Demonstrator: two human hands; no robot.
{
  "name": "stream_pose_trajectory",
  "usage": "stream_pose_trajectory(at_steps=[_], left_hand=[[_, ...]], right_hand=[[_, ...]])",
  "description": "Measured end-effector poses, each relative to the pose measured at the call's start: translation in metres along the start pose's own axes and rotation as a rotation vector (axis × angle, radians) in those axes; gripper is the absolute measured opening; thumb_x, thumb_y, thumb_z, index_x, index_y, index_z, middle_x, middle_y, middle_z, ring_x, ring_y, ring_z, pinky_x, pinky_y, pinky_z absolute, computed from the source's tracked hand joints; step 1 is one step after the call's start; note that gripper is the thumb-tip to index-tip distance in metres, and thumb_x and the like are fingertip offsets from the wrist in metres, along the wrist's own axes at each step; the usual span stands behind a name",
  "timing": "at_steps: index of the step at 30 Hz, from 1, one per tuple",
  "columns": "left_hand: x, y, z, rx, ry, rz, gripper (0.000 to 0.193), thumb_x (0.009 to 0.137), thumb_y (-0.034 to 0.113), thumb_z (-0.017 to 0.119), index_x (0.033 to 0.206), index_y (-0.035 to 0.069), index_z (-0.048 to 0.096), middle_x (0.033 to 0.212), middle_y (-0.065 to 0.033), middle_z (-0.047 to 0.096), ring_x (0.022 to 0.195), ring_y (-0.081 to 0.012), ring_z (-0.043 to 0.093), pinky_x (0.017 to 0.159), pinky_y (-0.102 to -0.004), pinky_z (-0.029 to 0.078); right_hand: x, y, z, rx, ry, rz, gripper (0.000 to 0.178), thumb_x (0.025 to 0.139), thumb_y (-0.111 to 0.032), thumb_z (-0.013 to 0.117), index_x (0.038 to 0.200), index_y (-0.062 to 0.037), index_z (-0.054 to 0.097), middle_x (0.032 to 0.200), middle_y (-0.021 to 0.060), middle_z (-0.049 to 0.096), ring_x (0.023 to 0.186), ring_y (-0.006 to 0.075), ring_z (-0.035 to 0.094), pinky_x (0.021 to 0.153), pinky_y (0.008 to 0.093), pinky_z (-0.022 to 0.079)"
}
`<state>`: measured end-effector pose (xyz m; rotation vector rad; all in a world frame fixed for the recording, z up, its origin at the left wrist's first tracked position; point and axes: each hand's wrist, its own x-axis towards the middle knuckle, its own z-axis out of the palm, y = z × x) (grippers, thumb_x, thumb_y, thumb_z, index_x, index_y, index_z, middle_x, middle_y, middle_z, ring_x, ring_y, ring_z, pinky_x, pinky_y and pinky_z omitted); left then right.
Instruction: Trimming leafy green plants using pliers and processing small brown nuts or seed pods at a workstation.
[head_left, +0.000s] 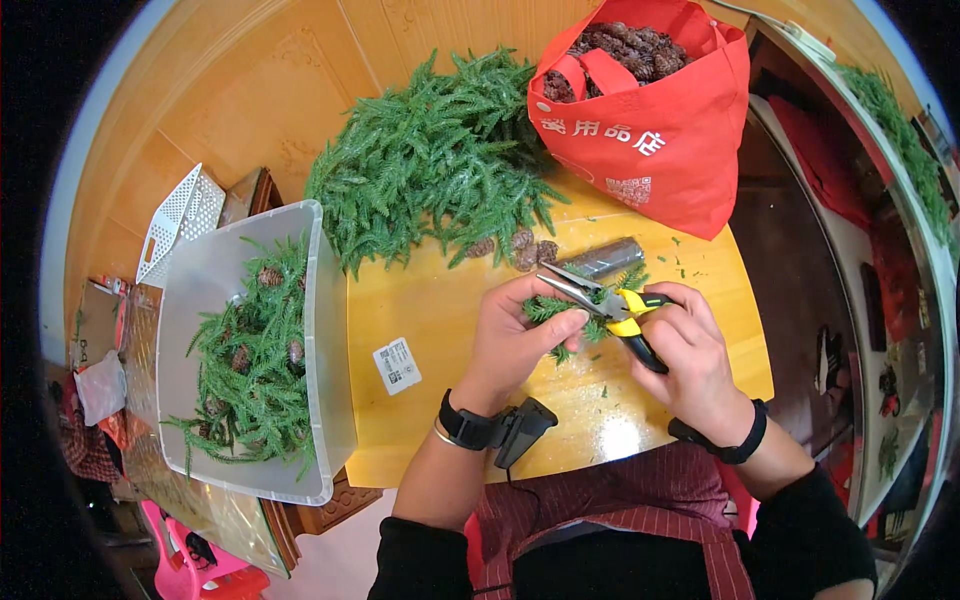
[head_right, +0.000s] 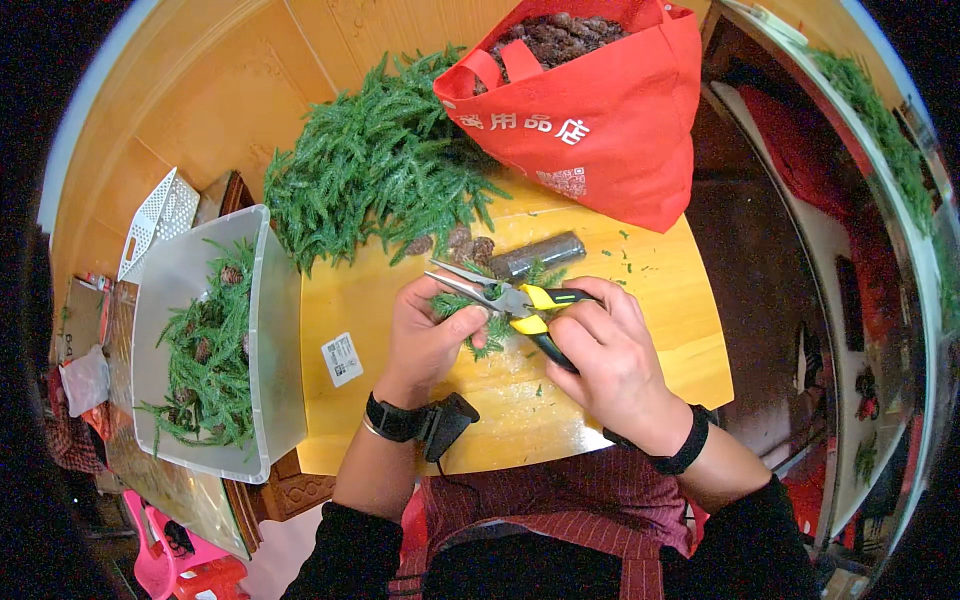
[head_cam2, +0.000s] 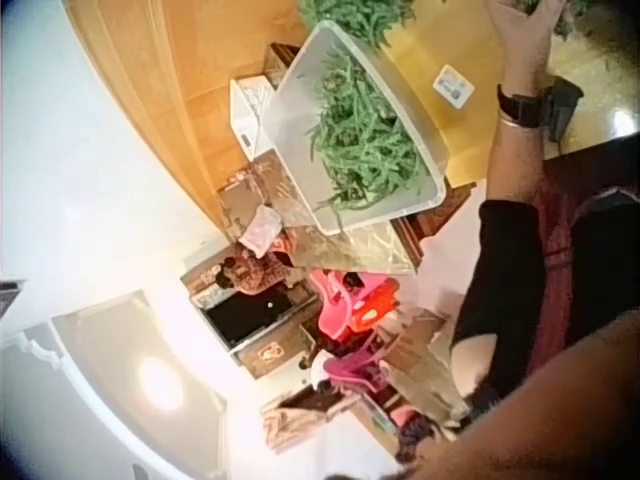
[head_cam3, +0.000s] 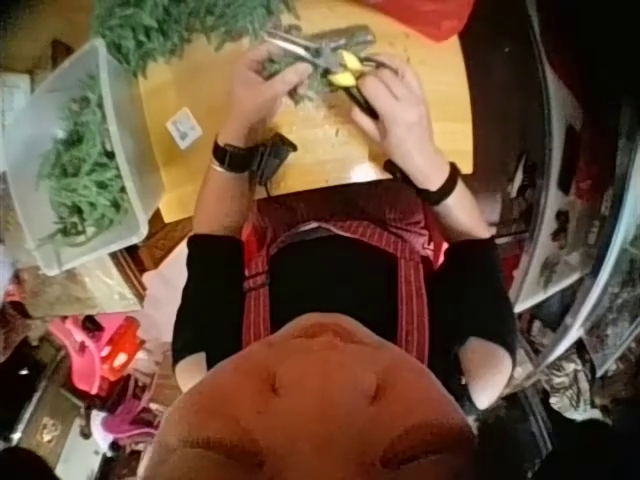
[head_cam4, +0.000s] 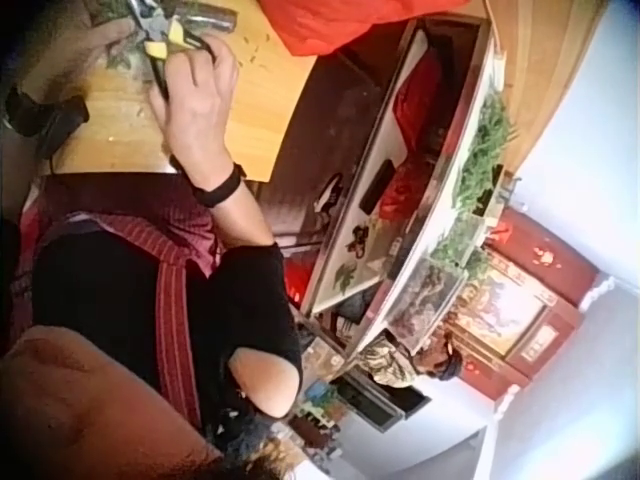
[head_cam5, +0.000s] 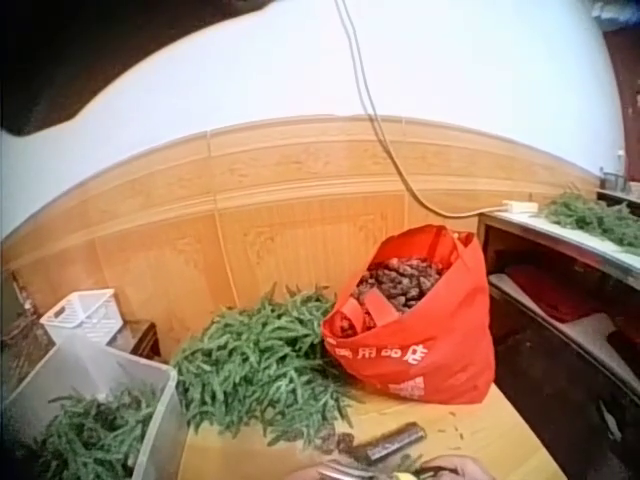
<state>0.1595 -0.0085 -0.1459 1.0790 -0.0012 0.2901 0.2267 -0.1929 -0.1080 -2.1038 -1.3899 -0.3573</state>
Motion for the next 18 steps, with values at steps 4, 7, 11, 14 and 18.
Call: stream_pose_trajectory(at_steps=[4,7,11,14,18], left_hand=[[-0.001,-0.002,-0.001,-0.013,-0.003,-0.013,0.011,0.079,-0.001,0.062,0.088,-0.002,0.057,0.077,-0.0067,0.060,0.060,-0.0108,0.056,0.055,-0.0232,0.047],[0.000,-0.002,0.000,0.001,-0.017,-0.021,0.010,0.079,-0.001,0.062,0.088,-0.002,0.057,0.074,-0.0075,0.060,0.059,-0.0115,0.057,0.055,-0.0239,0.048],[0.000,-0.006,-0.002,-0.001,0.017,-0.050,0.010,0.080,-0.001,0.061,0.089,-0.002,0.057,0.072,-0.0074,0.060,0.059,-0.0117,0.057,0.055,-0.0245,0.049],[0.002,-0.005,0.000,0.003,0.043,-0.086,0.010,0.080,-0.001,0.061,0.089,-0.002,0.057,0.072,-0.0075,0.060,0.059,-0.0116,0.057,0.055,-0.0246,0.049],[0.003,-0.005,-0.001,0.055,0.059,-0.133,0.012,0.079,-0.001,0.060,0.091,-0.002,0.055,0.077,-0.0089,0.060,0.057,-0.0119,0.055,0.051,-0.0234,0.046]], right_hand=[[-0.001,0.001,0.001,0.008,-0.007,0.013,0.023,0.060,-0.005,0.066,0.078,-0.0027,0.054,0.084,0.0119,0.056,0.092,0.0311,0.054,0.079,0.0385,0.043],[-0.002,0.002,-0.001,-0.005,-0.036,0.014,0.020,0.062,-0.007,0.065,0.077,-0.0030,0.053,0.079,0.0127,0.057,0.087,0.0316,0.055,0.076,0.0381,0.045],[0.003,0.004,-0.003,0.033,-0.064,-0.001,0.016,0.063,-0.004,0.065,0.072,-0.0007,0.052,0.065,0.0130,0.055,0.075,0.0327,0.058,0.065,0.0380,0.048],[0.003,0.008,-0.005,0.045,-0.079,-0.024,0.015,0.063,-0.005,0.064,0.072,-0.0011,0.052,0.064,0.0135,0.055,0.072,0.0317,0.058,0.061,0.0377,0.048],[0.002,0.010,-0.003,0.042,-0.099,-0.001,0.014,0.063,-0.004,0.063,0.071,-0.0012,0.052,0.063,0.0132,0.054,0.067,0.0302,0.057,0.058,0.0370,0.047]])
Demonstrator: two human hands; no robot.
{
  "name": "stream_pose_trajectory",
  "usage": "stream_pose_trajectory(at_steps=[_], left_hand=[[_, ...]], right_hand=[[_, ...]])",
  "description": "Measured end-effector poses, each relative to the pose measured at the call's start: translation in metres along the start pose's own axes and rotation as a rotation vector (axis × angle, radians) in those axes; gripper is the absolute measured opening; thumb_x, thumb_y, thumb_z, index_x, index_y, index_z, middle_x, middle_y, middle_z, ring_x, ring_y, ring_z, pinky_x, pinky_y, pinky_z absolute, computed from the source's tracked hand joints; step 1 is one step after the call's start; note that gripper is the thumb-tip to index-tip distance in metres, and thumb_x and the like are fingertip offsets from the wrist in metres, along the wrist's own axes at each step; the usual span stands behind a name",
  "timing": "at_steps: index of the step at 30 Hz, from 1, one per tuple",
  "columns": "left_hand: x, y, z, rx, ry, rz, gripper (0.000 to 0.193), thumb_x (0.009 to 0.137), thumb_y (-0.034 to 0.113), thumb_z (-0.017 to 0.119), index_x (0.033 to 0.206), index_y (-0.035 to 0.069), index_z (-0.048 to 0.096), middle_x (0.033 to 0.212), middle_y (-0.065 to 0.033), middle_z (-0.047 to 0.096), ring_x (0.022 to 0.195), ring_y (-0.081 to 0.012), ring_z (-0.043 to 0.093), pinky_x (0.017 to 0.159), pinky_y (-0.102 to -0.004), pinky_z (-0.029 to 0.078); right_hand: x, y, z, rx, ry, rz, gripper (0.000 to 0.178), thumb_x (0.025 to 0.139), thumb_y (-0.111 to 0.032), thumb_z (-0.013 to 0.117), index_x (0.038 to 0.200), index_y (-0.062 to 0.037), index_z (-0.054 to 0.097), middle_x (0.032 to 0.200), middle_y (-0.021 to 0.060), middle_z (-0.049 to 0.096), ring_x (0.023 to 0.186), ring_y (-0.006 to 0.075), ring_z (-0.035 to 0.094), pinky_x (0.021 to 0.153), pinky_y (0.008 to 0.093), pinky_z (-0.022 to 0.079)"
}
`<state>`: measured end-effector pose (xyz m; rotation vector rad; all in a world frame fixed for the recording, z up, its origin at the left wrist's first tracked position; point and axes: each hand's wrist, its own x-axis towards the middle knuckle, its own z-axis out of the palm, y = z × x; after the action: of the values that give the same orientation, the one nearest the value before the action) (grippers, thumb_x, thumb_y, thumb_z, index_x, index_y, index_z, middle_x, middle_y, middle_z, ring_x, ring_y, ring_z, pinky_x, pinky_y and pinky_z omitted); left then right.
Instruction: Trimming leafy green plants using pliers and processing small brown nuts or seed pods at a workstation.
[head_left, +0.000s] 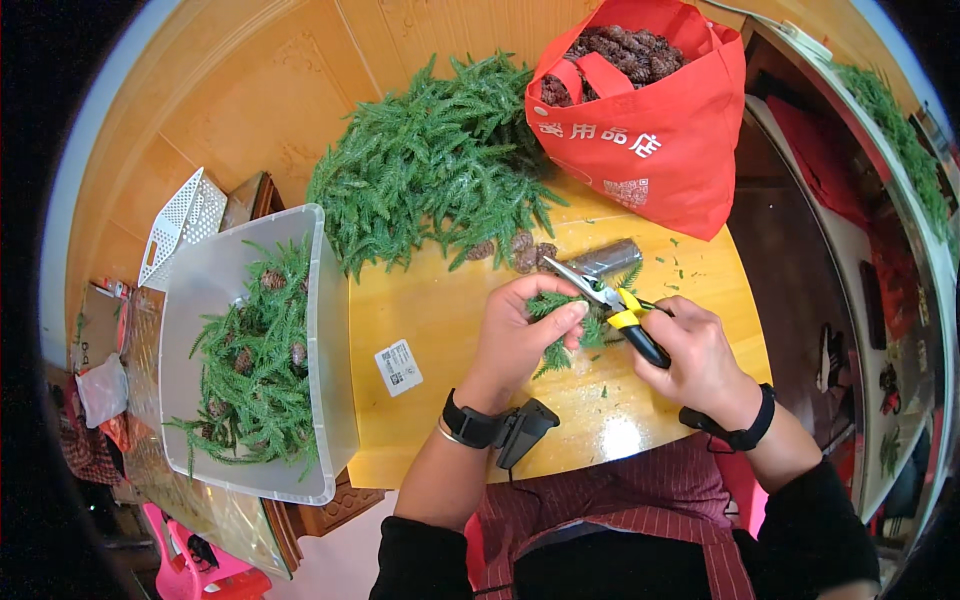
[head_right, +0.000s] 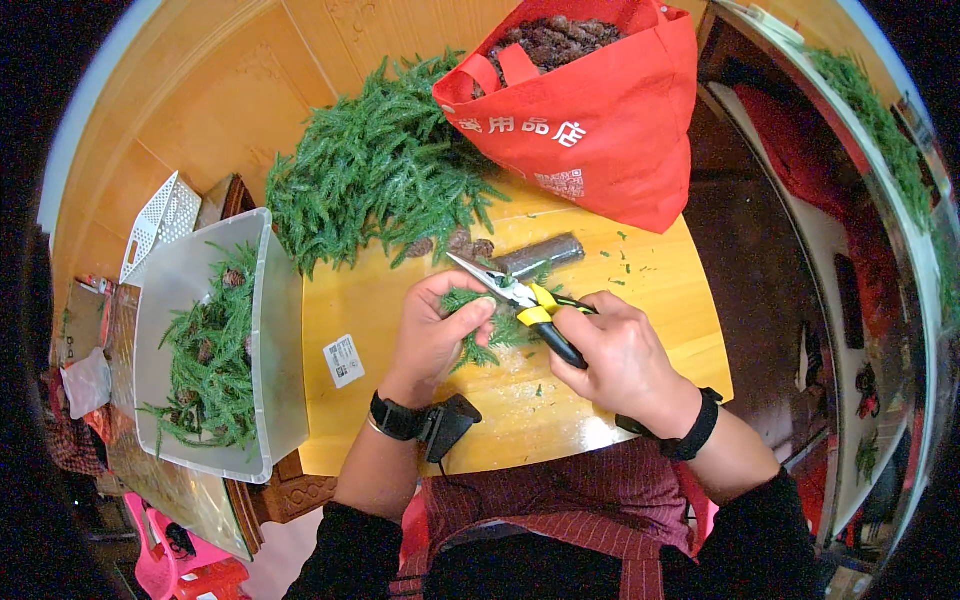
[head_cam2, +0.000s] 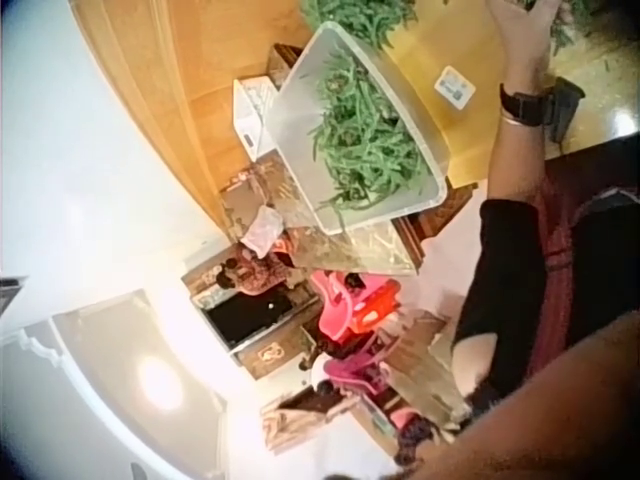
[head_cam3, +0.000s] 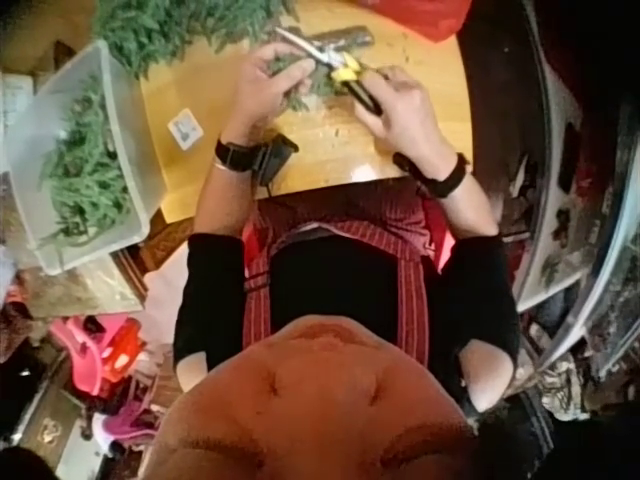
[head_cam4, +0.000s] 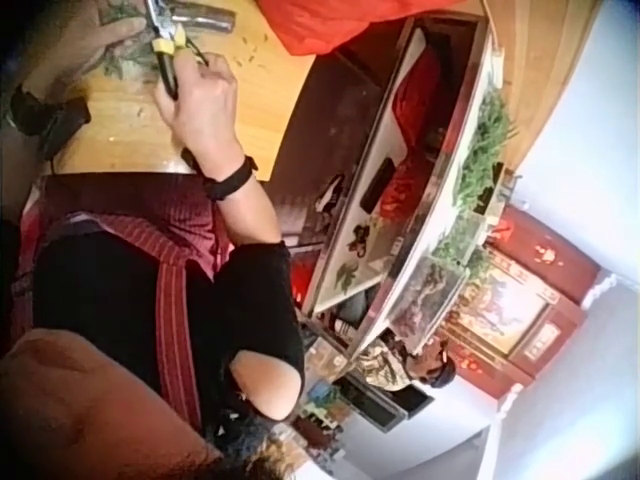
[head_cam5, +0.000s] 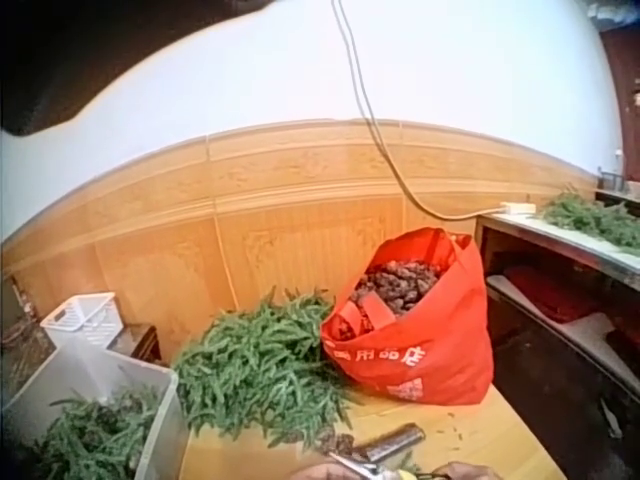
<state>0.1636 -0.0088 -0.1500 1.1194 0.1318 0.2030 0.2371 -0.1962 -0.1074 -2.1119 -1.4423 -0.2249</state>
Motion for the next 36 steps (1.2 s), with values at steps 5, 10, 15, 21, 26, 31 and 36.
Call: stream_pose_trajectory(at_steps=[5,10,15,21,26,31,36], left_hand=[[0.000,0.006,-0.004,0.022,0.001,-0.035,0.014,0.079,0.000,0.062,0.092,-0.001,0.056,0.074,-0.0070,0.060,0.057,-0.0109,0.055,0.051,-0.0229,0.046],[0.001,0.012,-0.011,0.049,-0.004,-0.078,0.013,0.079,0.001,0.062,0.091,0.000,0.058,0.073,-0.0052,0.060,0.061,-0.0093,0.056,0.058,-0.0219,0.047],[-0.002,0.018,-0.015,0.020,-0.013,0.029,0.016,0.076,0.001,0.063,0.090,0.001,0.055,0.080,-0.0051,0.057,0.058,-0.0114,0.056,0.054,-0.0237,0.048],[-0.001,0.016,-0.017,-0.026,-0.077,0.061,0.016,0.075,0.000,0.062,0.089,0.003,0.054,0.089,-0.0042,0.053,0.068,-0.0115,0.056,0.055,-0.0256,0.050],[-0.003,0.019,-0.017,-0.051,-0.066,0.077,0.016,0.077,-0.001,0.061,0.091,0.002,0.054,0.078,-0.0042,0.056,0.065,-0.0118,0.058,0.060,-0.0250,0.050],[-0.004,0.021,-0.014,-0.066,-0.108,0.094,0.017,0.077,-0.001,0.062,0.091,0.002,0.054,0.078,-0.0033,0.055,0.064,-0.0116,0.058,0.060,-0.0249,0.050],[-0.004,0.019,-0.013,-0.063,-0.128,0.125,0.017,0.076,-0.002,0.064,0.090,0.001,0.054,0.086,-0.0048,0.053,0.066,-0.0118,0.057,0.061,-0.0248,0.050]], right_hand=[[0.004,-0.005,-0.005,0.125,-0.046,0.164,0.013,0.063,-0.002,0.062,0.066,-0.0010,0.049,0.062,0.0140,0.052,0.061,0.0307,0.054,0.053,0.0350,0.045],[0.003,-0.004,-0.016,0.194,-0.056,0.272,0.014,0.069,-0.003,0.061,0.067,-0.0009,0.047,0.067,0.0129,0.058,0.066,0.0231,0.060,0.055,0.0311,0.046],[-0.001,0.002,-0.034,0.942,-0.119,0.678,0.013,0.078,-0.004,0.054,0.090,0.0013,0.055,0.091,0.0123,0.065,0.089,0.0153,0.059,0.078,0.0259,0.042],[-0.016,0.021,-0.051,1.259,-0.531,0.748,0.028,0.087,-0.017,0.050,0.106,0.0014,0.056,0.101,0.0098,0.064,0.095,0.0140,0.055,0.087,0.0275,0.039],[-0.021,0.020,-0.049,0.982,-0.355,0.722,0.027,0.080,-0.021,0.053,0.091,0.0028,0.061,0.093,0.0111,0.065,0.083,0.0182,0.056,0.080,0.0290,0.041],[-0.031,0.030,-0.052,0.258,-0.261,0.599,0.018,0.077,-0.014,0.057,0.086,0.0011,0.061,0.076,0.0108,0.059,0.089,0.0223,0.055,0.079,0.0309,0.041],[-0.026,0.012,-0.047,0.196,0.010,0.253,0.018,0.066,-0.008,0.061,0.081,0.0009,0.060,0.079,0.0115,0.058,0.092,0.0308,0.054,0.081,0.0361,0.041]])
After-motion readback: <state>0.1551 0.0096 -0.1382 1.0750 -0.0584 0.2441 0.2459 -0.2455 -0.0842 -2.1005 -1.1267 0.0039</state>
